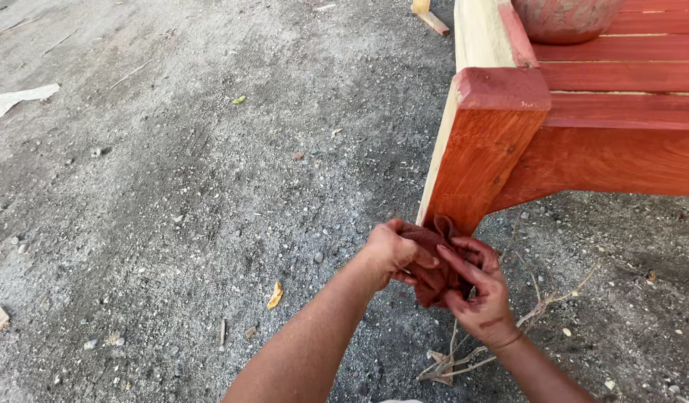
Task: The person wipes red wood stain onto a slatted wooden bench frame using a cloth by hand. They work around the legs and edges of one bench, then move to a second bench and continue wiping stain across its unfinished slats and frame.
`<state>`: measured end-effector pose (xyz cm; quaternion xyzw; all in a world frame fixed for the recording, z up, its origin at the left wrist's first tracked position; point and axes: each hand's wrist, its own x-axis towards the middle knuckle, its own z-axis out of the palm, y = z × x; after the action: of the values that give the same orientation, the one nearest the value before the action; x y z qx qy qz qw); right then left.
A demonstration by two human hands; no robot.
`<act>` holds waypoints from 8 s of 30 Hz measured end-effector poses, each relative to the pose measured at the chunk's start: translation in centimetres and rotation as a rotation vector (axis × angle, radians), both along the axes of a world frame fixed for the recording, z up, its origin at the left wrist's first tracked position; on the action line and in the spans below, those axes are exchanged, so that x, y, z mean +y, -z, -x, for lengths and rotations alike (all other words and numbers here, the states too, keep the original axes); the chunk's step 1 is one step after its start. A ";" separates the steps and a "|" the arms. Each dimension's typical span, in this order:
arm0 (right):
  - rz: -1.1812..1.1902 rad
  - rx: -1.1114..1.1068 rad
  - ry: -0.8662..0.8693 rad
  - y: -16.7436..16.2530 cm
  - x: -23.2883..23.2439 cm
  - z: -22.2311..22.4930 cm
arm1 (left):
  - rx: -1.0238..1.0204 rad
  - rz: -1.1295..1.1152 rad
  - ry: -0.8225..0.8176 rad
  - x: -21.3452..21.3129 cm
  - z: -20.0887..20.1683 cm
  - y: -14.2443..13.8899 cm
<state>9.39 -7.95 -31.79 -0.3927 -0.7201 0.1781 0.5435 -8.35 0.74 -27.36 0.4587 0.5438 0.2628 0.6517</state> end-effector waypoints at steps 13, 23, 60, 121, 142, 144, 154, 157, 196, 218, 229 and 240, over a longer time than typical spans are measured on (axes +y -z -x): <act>0.798 1.266 0.450 6.4 1.8 1.8 | 0.544 -0.058 0.332 0.1 -0.9 4.2; 0.660 1.290 0.491 2.7 4.3 7.3 | 0.650 -0.109 0.278 1.3 -1.0 6.6; 1.268 1.780 -0.074 -2.4 7.3 4.7 | 0.402 -0.056 0.166 2.3 5.2 1.0; 0.725 1.025 0.097 -11.0 5.9 -1.9 | -0.391 -0.332 0.148 1.4 7.2 -18.1; 0.379 0.848 -0.096 -5.2 5.0 1.3 | -0.110 -0.985 -0.009 -1.9 0.3 -15.6; 0.297 0.955 -0.061 -4.9 5.0 0.9 | -0.001 -1.295 -0.055 -2.4 0.7 -15.8; 0.251 1.372 -0.309 -12.3 -0.3 3.0 | 0.179 -1.456 0.218 -5.6 -0.5 -14.9; 0.147 1.183 -0.376 -14.1 -1.0 3.0 | 0.125 -0.911 0.057 -5.6 -0.8 -15.0; -0.922 -0.805 0.342 -8.7 9.0 -3.8 | -0.054 -0.907 -0.237 5.2 4.8 -9.4; -0.317 -0.743 0.319 -26.7 10.1 -4.4 | 0.046 -0.861 -0.422 6.8 5.8 -11.9; -0.002 -0.686 0.499 -28.0 14.5 -1.0 | 0.064 -0.921 -0.424 7.6 3.1 -12.6; -0.571 -0.540 0.244 -24.3 7.1 -3.9 | -0.023 -0.731 -0.396 6.5 3.6 -12.1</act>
<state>13.24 -0.87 -7.53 -0.3414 -0.8055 -0.2039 0.4395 -11.98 7.28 -15.29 0.5433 0.4850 0.5642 0.3888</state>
